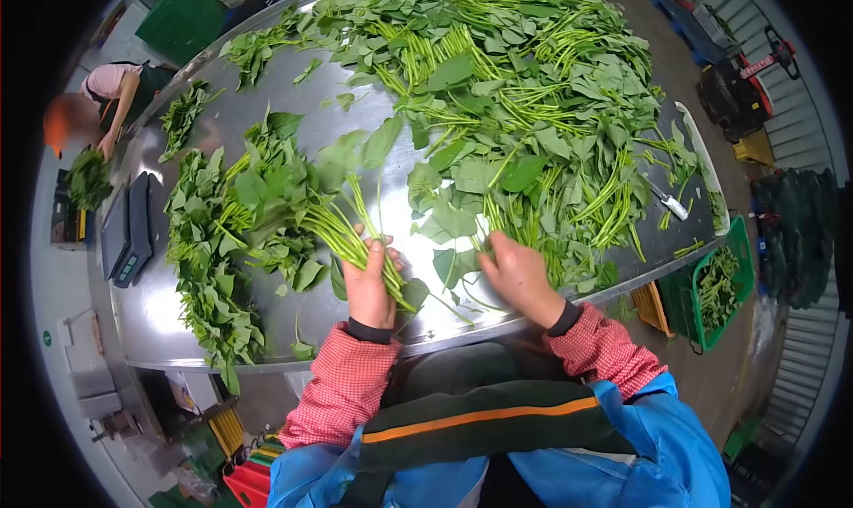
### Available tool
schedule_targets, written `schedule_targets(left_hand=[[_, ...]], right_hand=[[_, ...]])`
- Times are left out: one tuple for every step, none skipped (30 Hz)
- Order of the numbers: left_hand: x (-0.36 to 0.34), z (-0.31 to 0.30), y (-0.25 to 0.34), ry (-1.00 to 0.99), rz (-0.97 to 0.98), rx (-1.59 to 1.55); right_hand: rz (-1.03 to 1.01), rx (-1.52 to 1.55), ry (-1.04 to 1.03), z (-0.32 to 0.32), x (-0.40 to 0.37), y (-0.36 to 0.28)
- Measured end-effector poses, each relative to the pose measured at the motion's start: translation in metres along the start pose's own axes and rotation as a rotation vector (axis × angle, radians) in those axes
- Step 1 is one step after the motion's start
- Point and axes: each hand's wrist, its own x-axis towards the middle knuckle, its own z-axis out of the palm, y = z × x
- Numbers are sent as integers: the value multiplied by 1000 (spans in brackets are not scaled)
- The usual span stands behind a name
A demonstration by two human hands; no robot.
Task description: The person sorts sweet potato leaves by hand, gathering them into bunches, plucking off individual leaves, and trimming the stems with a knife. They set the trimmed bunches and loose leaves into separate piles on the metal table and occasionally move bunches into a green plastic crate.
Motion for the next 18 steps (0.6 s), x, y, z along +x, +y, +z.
schedule_targets(left_hand=[[5,-10,-4,-50,-172,-14],[13,-27,-15,-100,-343,-26],[15,-33,-19,-152,-516,-34],[13,-33,-28,-177,-590,-98],[13,-35,-35,-182,-642,-140],[9,-30,-33,-184,-695,-181],[6,-25,-29,-187,-750,-221],[4,-21,-24,-154,-756,-263],[7,-22,-22,-166,-726,-283],[9,-27,-19,-174,-696,-304],[10,-29,-18,-184,-669,-320],[10,-29,-17,-161,-652,-320],[10,-28,-17,-157,-653,-307],[7,-26,-17,-153,-653,-295],[6,-24,-16,-149,-652,-283],[5,-21,-14,-143,-617,-263],[3,-18,-10,-136,-580,-244],[1,-15,-6,-125,-543,-226]], right_hand=[[33,-82,20,1,-1,9],[48,-176,-24,1,-1,15],[33,-200,-25,6,-1,17],[17,-228,-23,11,0,20],[-1,-256,-25,14,0,23],[-22,-224,-23,12,3,23],[16,-149,-13,8,5,22],[52,-74,0,2,6,22],[82,-1,12,-6,10,20],[0,-50,125,-12,11,17],[-34,-83,80,-14,10,11],[-66,-116,38,-14,8,3],[-98,-150,-3,-13,6,-4],[-94,-203,-59,-3,5,-3],[-92,-202,-64,8,6,4],[-90,-201,-70,17,7,9],[-91,-199,-75,23,8,15],[-49,-70,-64,18,11,13]])
